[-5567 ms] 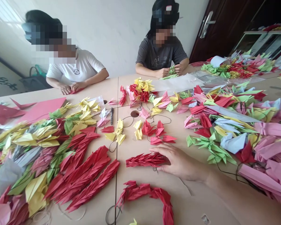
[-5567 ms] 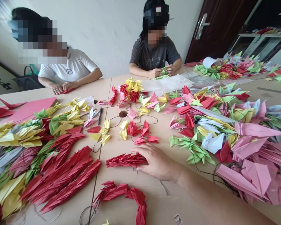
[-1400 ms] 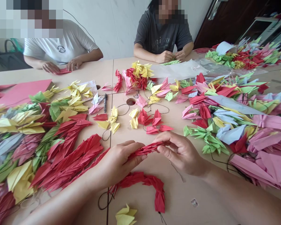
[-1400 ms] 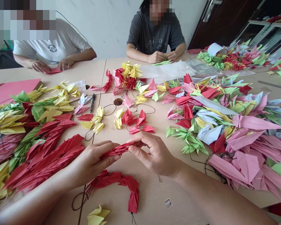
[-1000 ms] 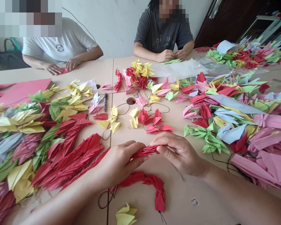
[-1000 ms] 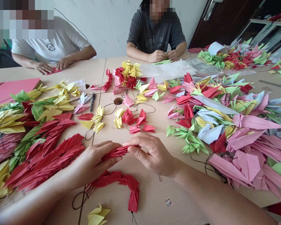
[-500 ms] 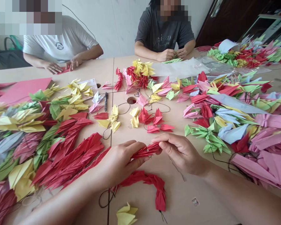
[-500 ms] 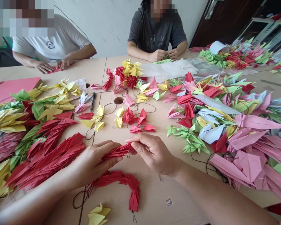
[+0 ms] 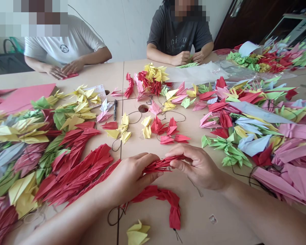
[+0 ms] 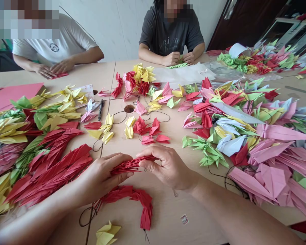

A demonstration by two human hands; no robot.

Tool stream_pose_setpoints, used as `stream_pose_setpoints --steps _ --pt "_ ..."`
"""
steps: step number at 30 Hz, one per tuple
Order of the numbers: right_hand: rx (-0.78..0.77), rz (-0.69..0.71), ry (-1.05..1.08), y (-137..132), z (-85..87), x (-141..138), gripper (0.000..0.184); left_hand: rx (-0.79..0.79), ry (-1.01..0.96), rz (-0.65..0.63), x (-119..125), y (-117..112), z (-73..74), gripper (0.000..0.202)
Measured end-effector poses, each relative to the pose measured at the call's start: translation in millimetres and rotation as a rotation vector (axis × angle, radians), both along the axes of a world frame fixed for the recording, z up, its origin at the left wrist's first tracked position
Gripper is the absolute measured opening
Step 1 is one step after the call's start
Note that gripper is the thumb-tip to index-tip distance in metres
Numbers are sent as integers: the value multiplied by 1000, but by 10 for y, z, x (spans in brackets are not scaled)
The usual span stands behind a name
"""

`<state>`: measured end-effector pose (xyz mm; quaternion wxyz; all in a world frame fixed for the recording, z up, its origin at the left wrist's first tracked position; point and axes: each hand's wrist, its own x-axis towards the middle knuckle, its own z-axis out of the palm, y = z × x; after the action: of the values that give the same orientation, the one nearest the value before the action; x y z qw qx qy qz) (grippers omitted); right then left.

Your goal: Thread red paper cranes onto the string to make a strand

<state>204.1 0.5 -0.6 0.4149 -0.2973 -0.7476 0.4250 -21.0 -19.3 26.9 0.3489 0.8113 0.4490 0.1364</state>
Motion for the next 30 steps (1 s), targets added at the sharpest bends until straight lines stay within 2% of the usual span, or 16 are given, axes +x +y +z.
stream_pose_setpoints --steps 9,14,16,20,24,28,30 --pt "-27 20 0 -13 18 15 14 22 3 -1 10 0 1 9" --pt "95 89 -69 -1 12 3 34 20 -10 7 28 -18 -18 7" --pt "140 108 -95 -2 3 -5 31 20 2 4 46 -24 -33 6" --pt "148 85 -117 -4 10 -17 15 -70 10 56 74 -31 -22 21" --pt "109 43 -125 6 50 -18 14 -216 -87 69 52 -32 59 39" --pt "138 65 -131 0 52 -5 15 -255 -137 41 18 -23 91 38" --pt "183 97 -137 -12 26 -2 24 -239 -118 43 24 -24 69 38"
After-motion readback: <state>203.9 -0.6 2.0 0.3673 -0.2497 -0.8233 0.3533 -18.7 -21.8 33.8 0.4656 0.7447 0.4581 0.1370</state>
